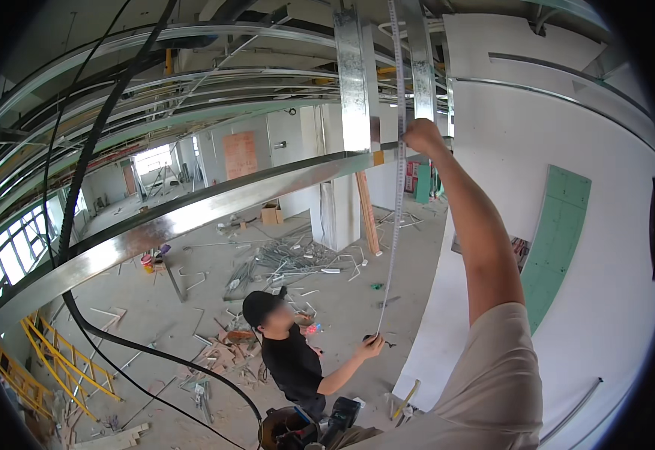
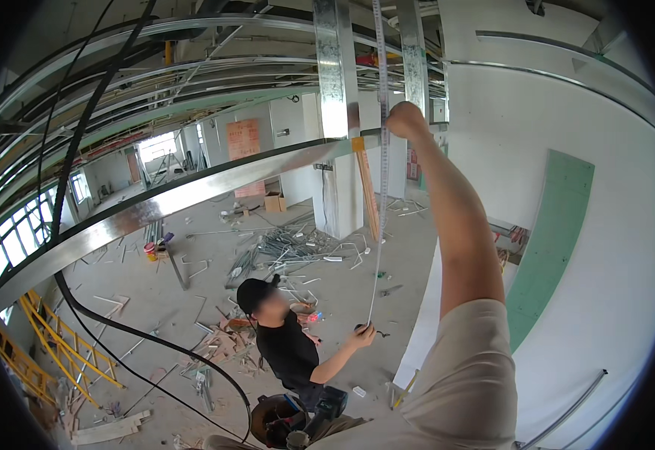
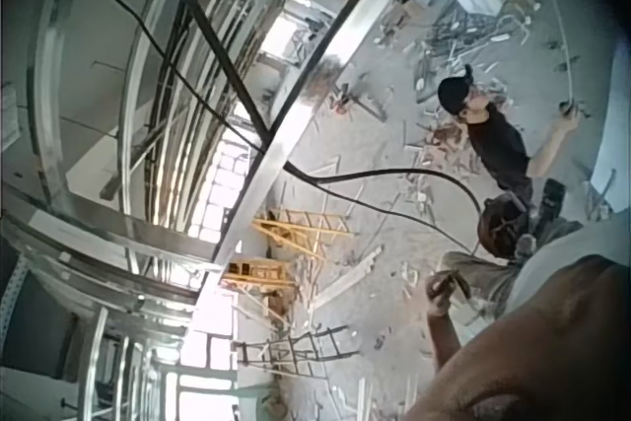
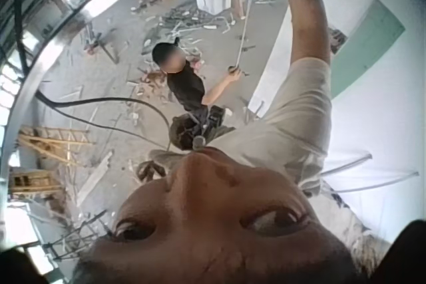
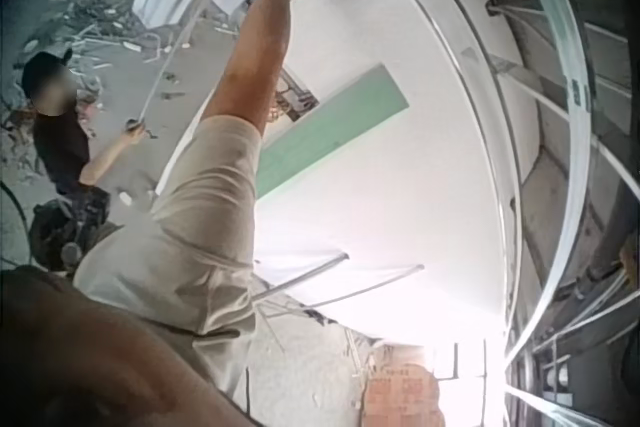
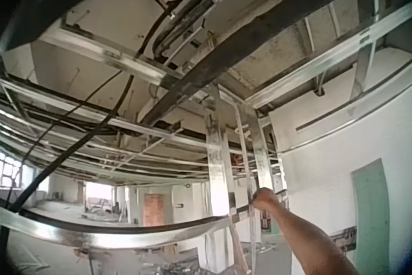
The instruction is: Measure and cut a metal stud using shears in a renovation project.
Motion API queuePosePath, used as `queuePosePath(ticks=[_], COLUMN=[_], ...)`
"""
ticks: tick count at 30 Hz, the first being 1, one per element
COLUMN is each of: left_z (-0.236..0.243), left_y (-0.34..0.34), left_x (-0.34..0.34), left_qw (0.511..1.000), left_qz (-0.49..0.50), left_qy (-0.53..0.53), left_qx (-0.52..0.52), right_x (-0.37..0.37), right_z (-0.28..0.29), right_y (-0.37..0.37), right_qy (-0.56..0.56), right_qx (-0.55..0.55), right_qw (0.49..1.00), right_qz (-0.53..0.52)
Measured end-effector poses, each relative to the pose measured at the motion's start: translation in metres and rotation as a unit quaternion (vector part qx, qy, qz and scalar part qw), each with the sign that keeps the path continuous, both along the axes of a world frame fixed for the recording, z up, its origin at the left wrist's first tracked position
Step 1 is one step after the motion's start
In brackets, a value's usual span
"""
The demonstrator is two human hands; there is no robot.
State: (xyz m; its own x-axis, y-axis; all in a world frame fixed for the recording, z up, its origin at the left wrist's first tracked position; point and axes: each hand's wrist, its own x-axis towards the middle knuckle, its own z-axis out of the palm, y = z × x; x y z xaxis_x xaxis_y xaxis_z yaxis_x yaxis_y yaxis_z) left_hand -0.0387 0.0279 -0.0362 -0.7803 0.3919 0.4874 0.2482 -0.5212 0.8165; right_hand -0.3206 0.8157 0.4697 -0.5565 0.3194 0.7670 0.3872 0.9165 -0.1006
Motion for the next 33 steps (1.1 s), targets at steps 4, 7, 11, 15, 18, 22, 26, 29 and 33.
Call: queuePosePath(ticks=[4,7,11,15,18,22,26,29,33], left_z=[0.023,0.013,0.019,0.015,0.005,-0.01,-0.013,-0.011,-0.003], left_y=[0.007,-0.002,0.004,0.015,0.017,0.005,0.003,0.01,0.018], left_x=[0.004,0.009,0.001,-0.008,-0.011,-0.012,-0.011,-0.01,-0.007], left_qw=[1.0,0.999,0.999,1.0,1.0,0.999,0.999,0.999,0.999], left_qz=[-0.002,0.007,0.004,0.009,0.011,0.011,-0.006,-0.018,-0.007], left_qy=[0.006,-0.044,-0.043,-0.021,-0.017,-0.025,-0.028,-0.02,-0.021], left_qx=[0.012,-0.018,-0.022,-0.006,-0.008,-0.027,-0.042,-0.043,-0.023], right_x=[-0.006,0.017,0.017,0.003,-0.004,-0.004,0.0,0.002,0.007], right_z=[-0.033,-0.009,0.042,0.082,0.101,0.112,0.112,0.114,0.101], right_y=[-0.004,-0.034,-0.047,-0.04,-0.028,-0.045,-0.052,-0.041,-0.02], right_qy=[0.077,0.134,0.158,0.141,0.129,0.119,0.14,0.128,0.122], right_qx=[-0.082,-0.125,-0.123,-0.039,-0.001,-0.038,-0.102,-0.098,-0.036], right_qw=[0.992,0.979,0.976,0.989,0.992,0.992,0.985,0.987,0.991], right_qz=[0.049,0.087,0.089,0.033,0.006,0.01,0.027,0.01,0.026])
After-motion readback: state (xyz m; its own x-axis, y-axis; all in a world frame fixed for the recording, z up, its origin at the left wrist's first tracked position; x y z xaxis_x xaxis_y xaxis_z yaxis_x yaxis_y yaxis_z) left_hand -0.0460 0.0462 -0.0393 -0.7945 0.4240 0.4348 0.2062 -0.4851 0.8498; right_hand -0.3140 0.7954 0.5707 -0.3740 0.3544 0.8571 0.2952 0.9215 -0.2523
